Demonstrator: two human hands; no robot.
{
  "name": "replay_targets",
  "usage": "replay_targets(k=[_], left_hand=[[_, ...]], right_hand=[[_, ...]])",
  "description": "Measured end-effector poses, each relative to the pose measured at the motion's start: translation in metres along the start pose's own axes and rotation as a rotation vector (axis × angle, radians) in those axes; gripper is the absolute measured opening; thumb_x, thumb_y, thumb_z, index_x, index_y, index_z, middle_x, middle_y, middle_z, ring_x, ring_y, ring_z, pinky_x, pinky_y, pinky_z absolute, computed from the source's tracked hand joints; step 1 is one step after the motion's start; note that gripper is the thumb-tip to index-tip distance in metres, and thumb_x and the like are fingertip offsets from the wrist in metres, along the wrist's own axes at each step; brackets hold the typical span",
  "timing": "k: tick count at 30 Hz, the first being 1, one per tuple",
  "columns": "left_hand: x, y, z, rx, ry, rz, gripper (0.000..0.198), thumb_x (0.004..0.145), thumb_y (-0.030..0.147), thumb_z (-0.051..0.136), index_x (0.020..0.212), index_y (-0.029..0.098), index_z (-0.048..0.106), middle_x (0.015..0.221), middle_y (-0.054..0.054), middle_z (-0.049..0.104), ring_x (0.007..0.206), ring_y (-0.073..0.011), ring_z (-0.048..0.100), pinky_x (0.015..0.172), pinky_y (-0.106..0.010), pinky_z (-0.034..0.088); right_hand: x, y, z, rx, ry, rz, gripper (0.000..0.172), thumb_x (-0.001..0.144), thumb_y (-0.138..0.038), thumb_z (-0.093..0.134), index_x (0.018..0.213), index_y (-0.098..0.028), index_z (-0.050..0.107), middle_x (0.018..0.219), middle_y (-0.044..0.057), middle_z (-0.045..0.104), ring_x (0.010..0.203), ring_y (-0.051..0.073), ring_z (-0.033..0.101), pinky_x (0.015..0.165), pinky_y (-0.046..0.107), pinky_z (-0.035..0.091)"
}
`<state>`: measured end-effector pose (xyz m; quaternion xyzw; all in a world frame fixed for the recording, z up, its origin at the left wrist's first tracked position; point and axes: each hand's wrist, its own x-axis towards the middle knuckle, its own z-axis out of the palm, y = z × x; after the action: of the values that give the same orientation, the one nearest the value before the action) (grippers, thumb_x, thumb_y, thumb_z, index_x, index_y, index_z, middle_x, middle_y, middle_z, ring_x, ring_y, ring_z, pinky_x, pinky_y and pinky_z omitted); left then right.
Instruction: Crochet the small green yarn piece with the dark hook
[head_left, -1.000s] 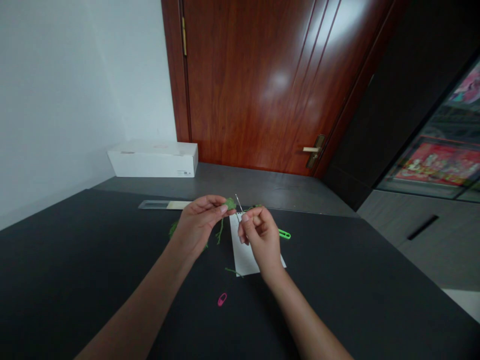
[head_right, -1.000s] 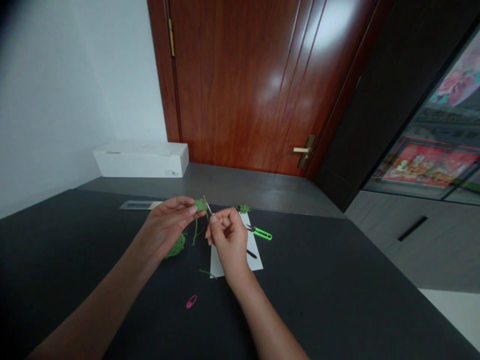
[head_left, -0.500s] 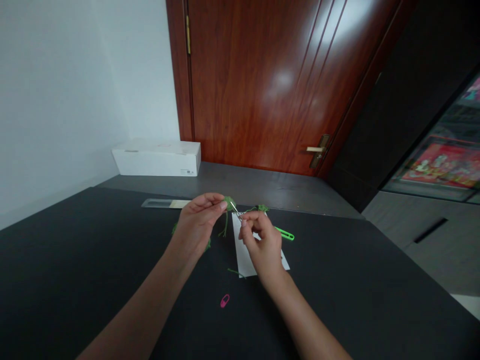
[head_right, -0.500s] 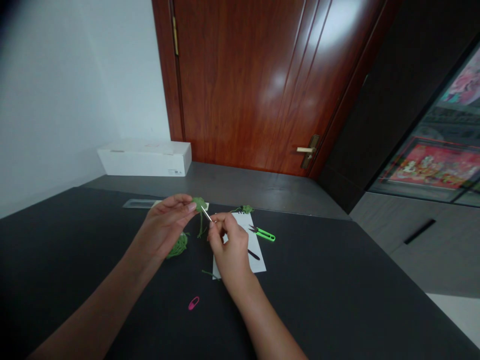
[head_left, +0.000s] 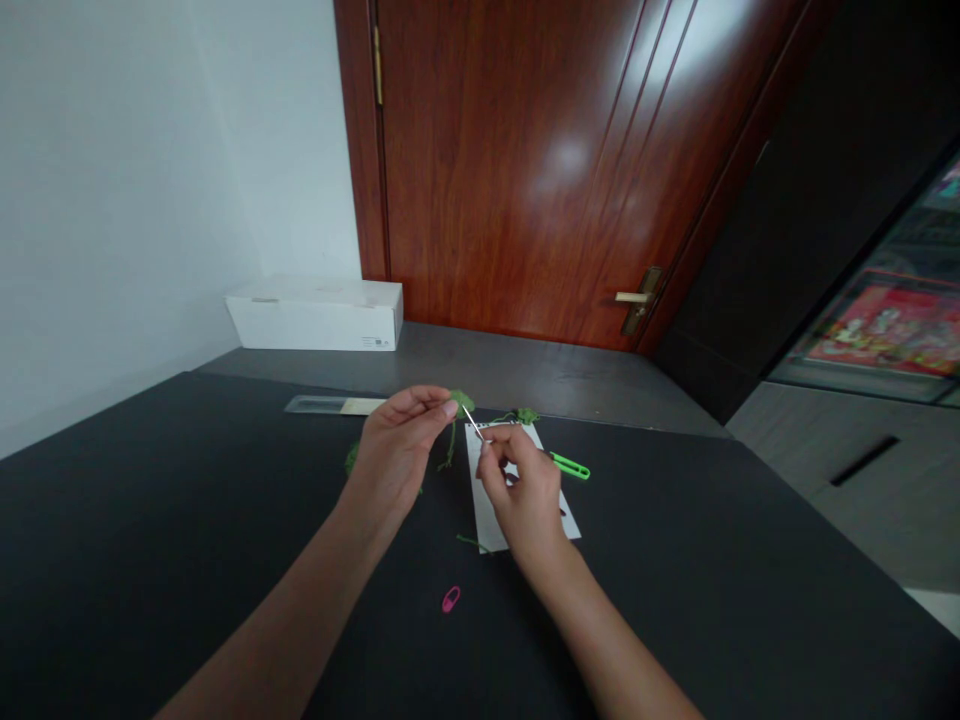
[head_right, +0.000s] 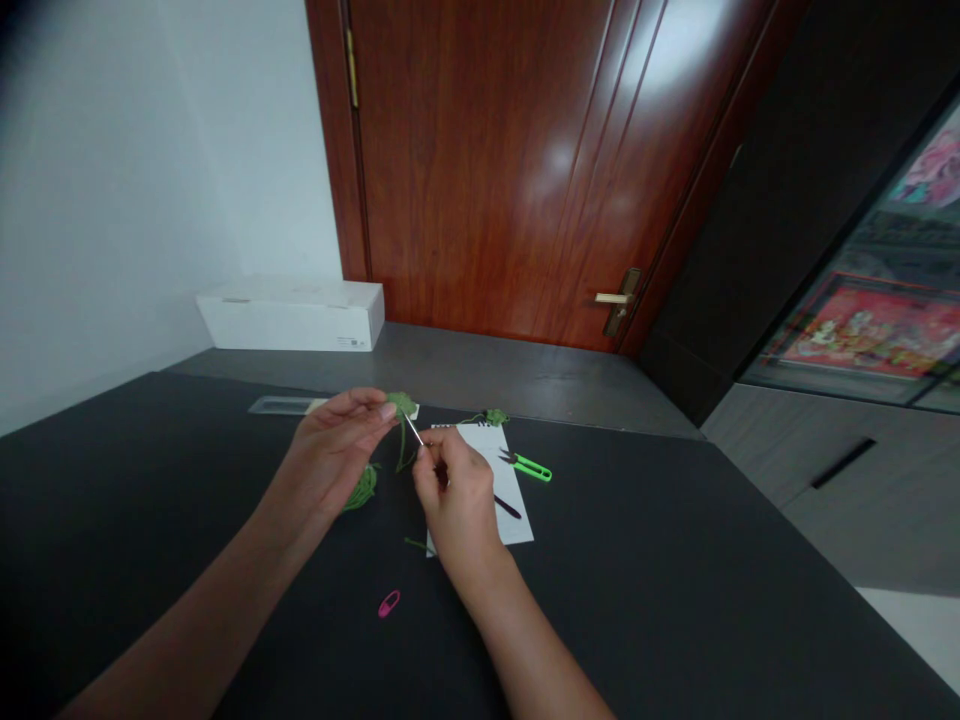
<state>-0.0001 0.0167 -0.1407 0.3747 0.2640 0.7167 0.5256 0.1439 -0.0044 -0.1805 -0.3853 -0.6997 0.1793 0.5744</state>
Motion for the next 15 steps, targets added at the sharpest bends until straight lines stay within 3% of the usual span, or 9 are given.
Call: replay_targets(k=[15], left_hand=[[-0.0017, -0.0013, 0.0030, 0.015, 0.013, 0.012, 0.020, 0.057, 0.008, 0.087, 0.072, 0.016, 0.075, 0.070, 0.000, 0.073, 0.072, -0.0120, 0.065, 0.076, -0.026, 0.052]], right_hand=[[-0.0009, -0.0017, 0.0020, -0.070, -0.003, -0.013, 0.010, 0.094, -0.020, 0.051, 0.095, -0.021, 0.060, 0.066, -0.004, 0.059, 0.057, 0.012, 0.056, 0.059, 0.023, 0.041]])
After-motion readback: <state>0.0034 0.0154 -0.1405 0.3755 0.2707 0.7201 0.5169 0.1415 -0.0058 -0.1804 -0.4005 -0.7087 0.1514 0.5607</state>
